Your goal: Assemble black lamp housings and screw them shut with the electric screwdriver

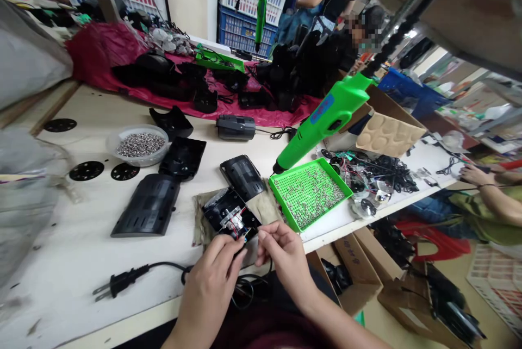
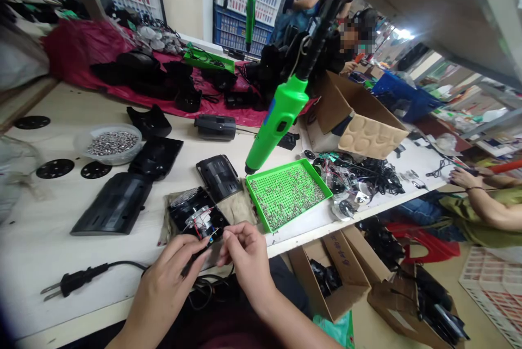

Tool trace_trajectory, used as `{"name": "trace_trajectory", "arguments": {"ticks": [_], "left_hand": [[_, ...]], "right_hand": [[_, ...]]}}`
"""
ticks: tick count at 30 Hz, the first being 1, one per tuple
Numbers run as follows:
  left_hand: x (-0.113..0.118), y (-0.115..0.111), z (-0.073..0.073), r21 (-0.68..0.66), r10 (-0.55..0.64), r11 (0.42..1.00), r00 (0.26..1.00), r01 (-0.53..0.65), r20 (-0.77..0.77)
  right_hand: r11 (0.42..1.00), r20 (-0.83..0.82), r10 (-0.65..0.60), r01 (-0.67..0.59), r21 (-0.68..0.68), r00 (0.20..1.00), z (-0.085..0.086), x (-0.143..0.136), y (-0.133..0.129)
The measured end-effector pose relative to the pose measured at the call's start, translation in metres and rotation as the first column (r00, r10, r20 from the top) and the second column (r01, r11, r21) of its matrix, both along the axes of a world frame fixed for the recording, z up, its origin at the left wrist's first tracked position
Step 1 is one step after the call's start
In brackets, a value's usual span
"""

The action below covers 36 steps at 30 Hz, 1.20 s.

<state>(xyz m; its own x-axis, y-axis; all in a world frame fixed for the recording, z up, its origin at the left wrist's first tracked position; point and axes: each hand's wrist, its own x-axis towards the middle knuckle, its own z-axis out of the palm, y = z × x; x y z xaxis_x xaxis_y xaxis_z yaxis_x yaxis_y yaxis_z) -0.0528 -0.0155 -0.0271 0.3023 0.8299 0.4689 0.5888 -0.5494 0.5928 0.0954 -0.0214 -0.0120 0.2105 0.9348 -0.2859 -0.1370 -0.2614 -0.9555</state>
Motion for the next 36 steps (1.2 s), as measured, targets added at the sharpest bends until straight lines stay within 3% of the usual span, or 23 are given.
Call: {"name": "trace_trajectory", "arguments": {"ticks": [4,10,16,21,26,30,34,36], "left_hand": [[0.0,0.0,-0.001,-0.026,-0.009,1.0,1.0,0.009,0.017],[0.0,-0.002,-0.005,-0.054,0.012,0.999,0.999,-0.009,0.045],[0.001,0.0,-0.006,-0.039,0.002,0.999,0.998,0.0,0.06],[0.002,0.002,-0.005,-0.026,0.006,1.0,0.998,-0.004,0.059],[0.001,0.002,-0.005,-0.05,0.001,0.999,0.997,0.003,0.077],[-0.001,0.004,-0.007,-0.054,-0.005,0.998,0.997,0.01,0.082],[-0.003,0.007,-0.007,-0.057,-0.02,0.998,0.995,0.026,0.095],[-0.003,0.008,-0.007,-0.052,-0.016,0.998,0.995,0.021,0.096]], "right_hand": [[1.0,0.016,0.005,-0.006,0.028,1.0,-0.005,-0.002,-0.002],[0.992,0.293,0.083,-0.106,0.062,0.953,-0.004,0.01,-0.004],[0.987,0.33,0.127,-0.153,0.052,0.935,-0.004,0.003,0.0],[0.97,0.513,0.155,-0.23,0.085,0.844,-0.008,0.007,0.001],[0.902,0.759,0.267,-0.431,0.019,0.594,0.015,0.026,0.01],[0.834,0.85,0.344,-0.546,-0.081,0.4,0.039,0.03,0.02],[0.729,0.928,0.373,-0.612,-0.308,-0.022,0.051,0.026,0.025],[0.707,0.931,0.338,-0.615,-0.35,-0.141,0.051,0.024,0.025]]}}
